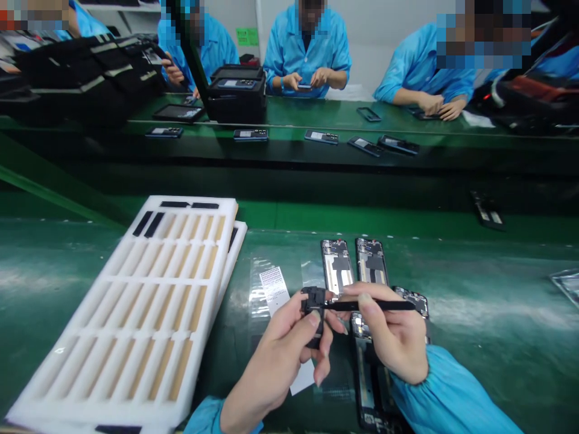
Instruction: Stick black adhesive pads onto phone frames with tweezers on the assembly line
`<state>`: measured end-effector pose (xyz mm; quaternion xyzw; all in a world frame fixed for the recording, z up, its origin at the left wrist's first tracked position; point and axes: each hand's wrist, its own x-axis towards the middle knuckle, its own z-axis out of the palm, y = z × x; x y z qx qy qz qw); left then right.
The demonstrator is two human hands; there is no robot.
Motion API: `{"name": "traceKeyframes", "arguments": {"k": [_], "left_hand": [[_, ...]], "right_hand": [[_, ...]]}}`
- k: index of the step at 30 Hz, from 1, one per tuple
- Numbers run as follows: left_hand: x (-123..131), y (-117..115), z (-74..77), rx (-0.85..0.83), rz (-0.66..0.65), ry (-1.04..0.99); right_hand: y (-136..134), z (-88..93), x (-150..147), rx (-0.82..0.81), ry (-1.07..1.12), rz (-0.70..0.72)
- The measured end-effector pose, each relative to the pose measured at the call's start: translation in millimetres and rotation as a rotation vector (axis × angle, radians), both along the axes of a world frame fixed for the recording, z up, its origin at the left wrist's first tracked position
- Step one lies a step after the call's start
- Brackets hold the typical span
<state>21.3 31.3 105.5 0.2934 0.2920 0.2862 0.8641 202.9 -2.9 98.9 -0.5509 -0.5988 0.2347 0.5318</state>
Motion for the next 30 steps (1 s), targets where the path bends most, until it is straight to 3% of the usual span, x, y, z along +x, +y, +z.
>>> {"name": "traceKeyframes", "arguments": {"k": [6,8,10,12,15,18,20,22,25,30], "left_hand": [[-3.6,-4.9,-1.6,-0.015,0.008,0.041],[-10.9,-6.8,-8.9,0.09,0.001,0.189],[-23.0,-8.7,-23.5,0.325,0.039,0.511],[-37.1,-9.8,-43.8,0.625,0.098,0.908],[-53.9,-9.9,-72.4,1.032,0.034,1.385],[-60.9,-9.6,-84.0,1.402,-0.098,1.658],[-62.1,-10.5,-82.7,1.565,-0.171,1.706],[-62.6,-11.9,-79.5,1.626,-0.26,1.708],[-63.1,-13.6,-79.8,1.641,-0.357,1.685],[-62.9,-13.8,-89.3,1.636,-0.394,1.662]], "right_hand": [[-9.0,-0.5,0.0,0.029,-0.089,0.034],[-5.0,-5.2,7.2,0.018,-0.053,-0.05],[8.8,-14.1,15.2,-0.02,0.088,-0.21],[30.3,-27.1,17.0,-0.111,0.245,-0.27],[62.4,-50.7,-0.9,-0.281,0.331,-0.052],[76.9,-72.5,-28.1,-0.36,0.298,0.162],[75.3,-83.3,-37.3,-0.371,0.256,0.239],[68.6,-90.9,-36.4,-0.369,0.22,0.288],[58.3,-98.3,-26.2,-0.374,0.175,0.321],[51.8,-105.4,-19.2,-0.368,0.062,0.332]]}}
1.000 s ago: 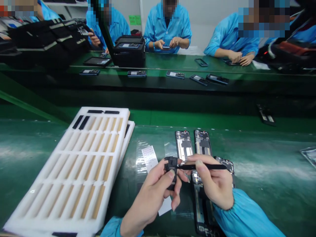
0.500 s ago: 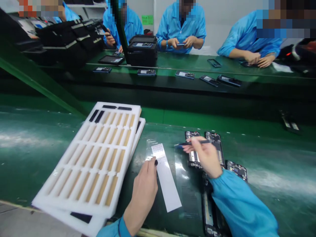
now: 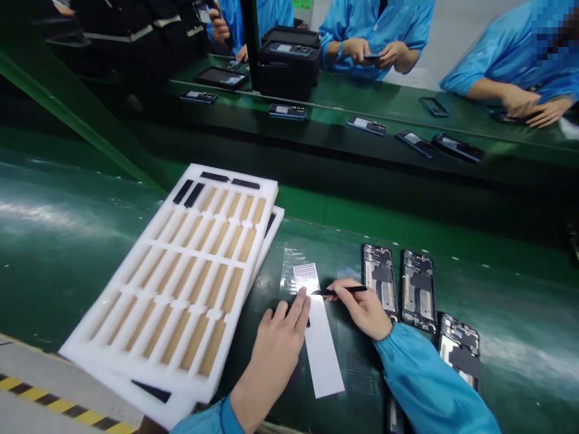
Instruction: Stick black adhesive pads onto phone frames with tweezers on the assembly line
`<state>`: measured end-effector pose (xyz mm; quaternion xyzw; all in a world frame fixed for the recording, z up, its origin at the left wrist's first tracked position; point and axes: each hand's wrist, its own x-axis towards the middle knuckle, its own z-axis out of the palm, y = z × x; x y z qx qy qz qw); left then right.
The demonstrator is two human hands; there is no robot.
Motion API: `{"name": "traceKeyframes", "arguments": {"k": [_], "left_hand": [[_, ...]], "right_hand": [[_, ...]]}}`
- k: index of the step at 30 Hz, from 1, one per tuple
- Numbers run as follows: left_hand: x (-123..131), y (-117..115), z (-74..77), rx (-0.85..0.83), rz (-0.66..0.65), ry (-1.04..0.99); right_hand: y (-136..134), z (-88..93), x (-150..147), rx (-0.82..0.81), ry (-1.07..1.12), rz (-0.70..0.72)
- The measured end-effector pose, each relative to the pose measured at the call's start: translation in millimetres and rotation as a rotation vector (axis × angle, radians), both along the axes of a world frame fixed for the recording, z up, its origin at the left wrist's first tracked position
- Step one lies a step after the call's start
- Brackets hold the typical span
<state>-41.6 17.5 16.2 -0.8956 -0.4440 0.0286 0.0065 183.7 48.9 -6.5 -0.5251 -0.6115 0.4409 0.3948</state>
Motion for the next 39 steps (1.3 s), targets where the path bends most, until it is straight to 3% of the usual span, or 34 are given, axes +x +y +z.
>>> {"name": "traceKeyframes", "arguments": {"k": [16,23,27,31,34,36,39], "left_hand": [[4.0,0.3,0.4,0.01,-0.033,-0.017],[5.6,-1.0,1.7,0.016,-0.036,-0.034],[5.0,-0.6,0.0,-0.025,-0.036,-0.041],[0.7,-0.4,-5.1,-0.037,-0.01,-0.093],[-2.8,-0.5,-3.9,0.026,0.033,-0.358],[-2.2,1.3,2.9,-0.011,0.161,-0.642],[6.8,9.0,18.0,-0.232,0.49,-0.938]], "right_hand": [[11.6,8.8,8.2,0.078,-0.134,0.178],[36.0,27.7,6.4,-0.012,-0.07,0.287],[42.0,28.7,2.0,-0.104,-0.045,0.307],[24.7,23.5,-6.9,-0.102,-0.021,0.175],[14.5,22.9,8.9,-0.067,0.04,-0.007],[17.2,23.3,38.9,-0.01,0.074,-0.209],[32.5,20.4,97.2,0.108,0.117,-0.493]]}}
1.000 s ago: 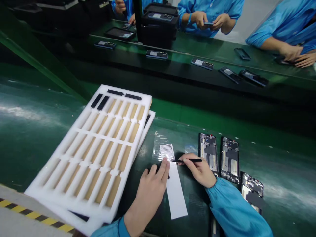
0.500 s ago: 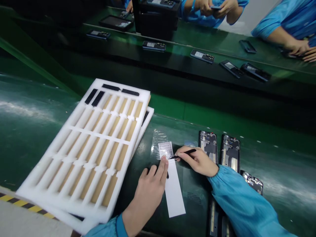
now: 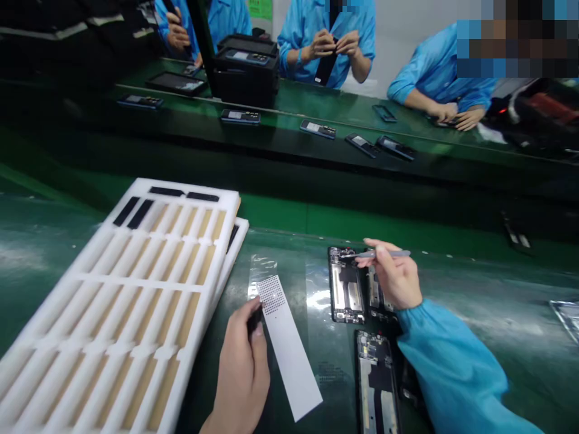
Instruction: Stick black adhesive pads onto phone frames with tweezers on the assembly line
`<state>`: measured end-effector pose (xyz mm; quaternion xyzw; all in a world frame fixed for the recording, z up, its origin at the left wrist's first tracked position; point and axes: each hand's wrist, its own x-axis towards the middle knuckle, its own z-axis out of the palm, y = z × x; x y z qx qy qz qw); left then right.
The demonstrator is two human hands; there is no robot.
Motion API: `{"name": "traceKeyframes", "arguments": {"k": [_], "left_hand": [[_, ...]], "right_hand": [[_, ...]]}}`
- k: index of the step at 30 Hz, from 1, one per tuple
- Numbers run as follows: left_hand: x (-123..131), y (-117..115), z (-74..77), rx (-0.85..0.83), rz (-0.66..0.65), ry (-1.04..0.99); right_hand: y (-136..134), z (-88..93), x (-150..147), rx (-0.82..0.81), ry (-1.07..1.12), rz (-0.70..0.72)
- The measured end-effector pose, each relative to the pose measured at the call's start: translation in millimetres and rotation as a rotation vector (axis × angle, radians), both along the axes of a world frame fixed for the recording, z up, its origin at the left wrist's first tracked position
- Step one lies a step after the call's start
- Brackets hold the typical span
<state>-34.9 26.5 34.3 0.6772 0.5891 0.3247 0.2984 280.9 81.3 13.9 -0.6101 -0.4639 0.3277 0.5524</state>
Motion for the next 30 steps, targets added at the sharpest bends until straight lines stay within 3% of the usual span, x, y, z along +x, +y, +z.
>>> {"name": "traceKeyframes", "arguments": {"k": [2,4,9,14,19,23,30], "left_hand": [[11.3,8.0,6.7,-0.159,0.048,-0.114],[24.8,17.7,7.6,-0.188,-0.046,-0.147],[56.6,40.5,1.2,0.016,-0.382,0.06],[83.0,43.6,-2.8,0.081,-0.505,0.147],[93.5,33.3,-26.1,0.159,-0.645,0.14],[98.6,30.3,-37.4,0.401,-0.697,0.186],[113.6,33.2,-28.2,0.571,-0.668,0.225]], "right_hand": [[12.5,-5.1,29.4,0.01,-0.013,-0.043],[23.2,-10.5,42.5,-0.031,-0.037,0.008],[34.9,-14.4,32.1,-0.097,-0.012,0.091],[38.6,-14.8,22.5,-0.117,0.027,0.15],[40.9,-16.2,20.4,-0.112,-0.026,0.161],[39.0,-17.2,20.1,-0.098,-0.058,0.175],[34.3,-22.7,24.5,-0.045,-0.159,0.196]]}}
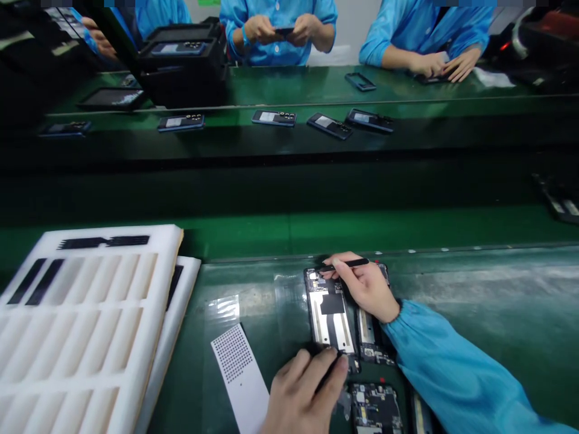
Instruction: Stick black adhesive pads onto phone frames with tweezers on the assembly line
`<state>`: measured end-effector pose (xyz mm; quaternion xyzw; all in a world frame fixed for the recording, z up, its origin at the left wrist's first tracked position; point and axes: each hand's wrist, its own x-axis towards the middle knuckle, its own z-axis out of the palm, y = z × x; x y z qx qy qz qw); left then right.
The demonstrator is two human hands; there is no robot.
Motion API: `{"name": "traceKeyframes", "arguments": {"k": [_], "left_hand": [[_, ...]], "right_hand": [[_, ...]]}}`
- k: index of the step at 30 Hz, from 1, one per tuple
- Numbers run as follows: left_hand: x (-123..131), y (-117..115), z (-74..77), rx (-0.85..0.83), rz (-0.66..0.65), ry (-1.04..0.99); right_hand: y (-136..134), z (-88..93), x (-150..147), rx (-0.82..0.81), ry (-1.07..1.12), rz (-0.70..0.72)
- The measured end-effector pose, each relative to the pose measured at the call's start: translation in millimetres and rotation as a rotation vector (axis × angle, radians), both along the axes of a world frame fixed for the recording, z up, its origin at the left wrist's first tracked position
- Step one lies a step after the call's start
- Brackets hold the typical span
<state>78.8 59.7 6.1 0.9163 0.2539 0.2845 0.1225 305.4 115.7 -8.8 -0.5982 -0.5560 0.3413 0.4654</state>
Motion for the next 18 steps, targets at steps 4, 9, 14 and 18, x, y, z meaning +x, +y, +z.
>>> {"name": "traceKeyframes", "arguments": {"k": [4,9,14,18], "left_hand": [[-1.1,-1.5,-0.7,-0.04,-0.061,0.038],[-1.6,-10.3,-10.3,-0.097,-0.105,0.122],[-3.6,-13.4,-16.5,-0.105,-0.126,0.176],[-8.2,-8.1,-12.0,-0.165,-0.163,0.179]], "right_hand": [[1.9,1.2,9.0,0.145,-0.055,0.152],[6.1,3.2,16.6,0.215,-0.014,0.27],[6.0,0.5,15.1,0.129,0.084,0.197],[6.7,-2.1,13.0,0.027,0.221,0.12]]}}
